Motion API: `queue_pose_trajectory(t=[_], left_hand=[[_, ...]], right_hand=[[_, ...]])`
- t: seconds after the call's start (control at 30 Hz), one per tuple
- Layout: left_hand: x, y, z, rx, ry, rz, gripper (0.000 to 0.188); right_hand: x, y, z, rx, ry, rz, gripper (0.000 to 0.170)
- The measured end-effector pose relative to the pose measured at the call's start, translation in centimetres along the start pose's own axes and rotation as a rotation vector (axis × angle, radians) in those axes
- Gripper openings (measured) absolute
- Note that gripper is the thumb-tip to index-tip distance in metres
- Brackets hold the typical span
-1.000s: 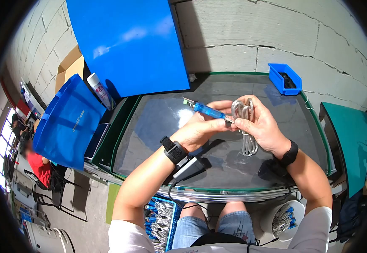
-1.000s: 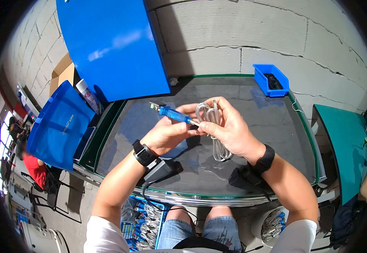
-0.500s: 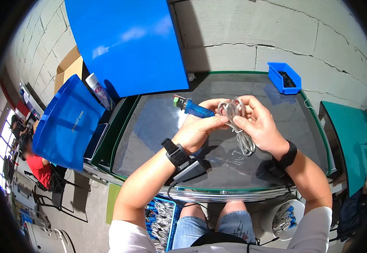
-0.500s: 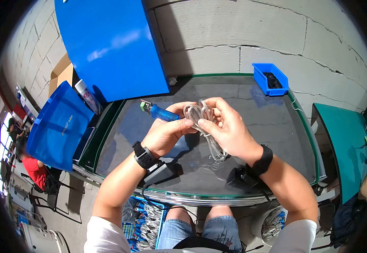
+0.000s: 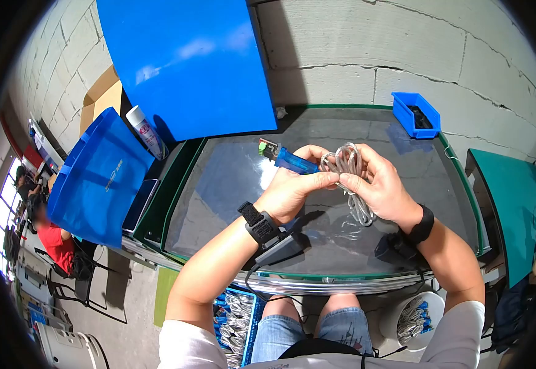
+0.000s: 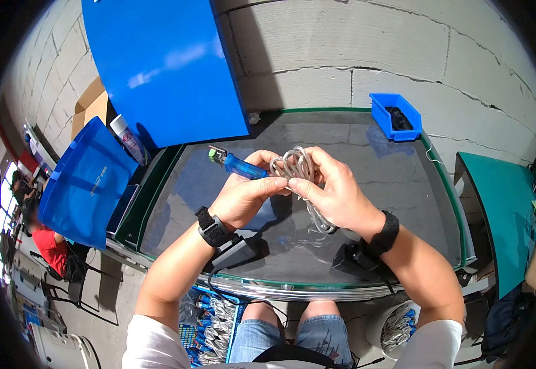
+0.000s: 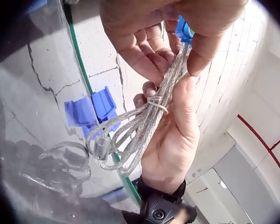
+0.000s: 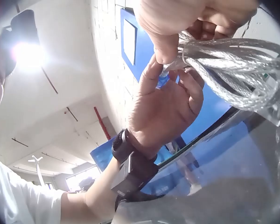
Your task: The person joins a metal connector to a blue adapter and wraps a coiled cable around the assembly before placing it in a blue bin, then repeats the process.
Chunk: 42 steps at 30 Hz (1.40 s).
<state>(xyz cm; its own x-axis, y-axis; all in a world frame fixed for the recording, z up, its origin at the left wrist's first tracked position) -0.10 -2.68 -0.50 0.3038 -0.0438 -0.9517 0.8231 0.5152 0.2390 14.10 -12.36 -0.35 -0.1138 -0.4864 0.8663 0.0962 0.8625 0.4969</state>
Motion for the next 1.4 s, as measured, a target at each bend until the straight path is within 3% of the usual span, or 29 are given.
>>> queue_pose_trajectory(t=[0.57, 0.83, 1.4], left_hand=[[0.4, 0.1, -0.5, 0.078, -0.097, -0.016, 0.026], [-0.8, -0.3, 0.3, 0.093, -0.075, -0.046, 0.05], [-0.1, -0.1, -0.1, 0.162, -0.119, -0.021, 0.042]], right_hand=[[0.2, -0.2, -0.5, -0.077, 0.091, 0.035, 0.019], [0.6, -0.2, -0.3, -0.059, 0.067, -0.033, 0.019], [0.6, -0.3, -0.5, -0.032, 0.029, -0.027, 0.02]])
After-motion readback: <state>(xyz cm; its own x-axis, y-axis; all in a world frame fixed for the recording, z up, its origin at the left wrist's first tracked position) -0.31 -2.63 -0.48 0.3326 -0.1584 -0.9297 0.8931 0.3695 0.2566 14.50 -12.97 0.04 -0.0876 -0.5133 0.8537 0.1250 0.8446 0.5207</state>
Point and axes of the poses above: each hand's wrist, its own y-axis towards the middle knuckle, its own z-axis out of the palm, x = y × z, the point moved 2 cm from there along y, towards the middle knuckle, and after that the axes turned 6 degrees about y, right-handed, at the moved point
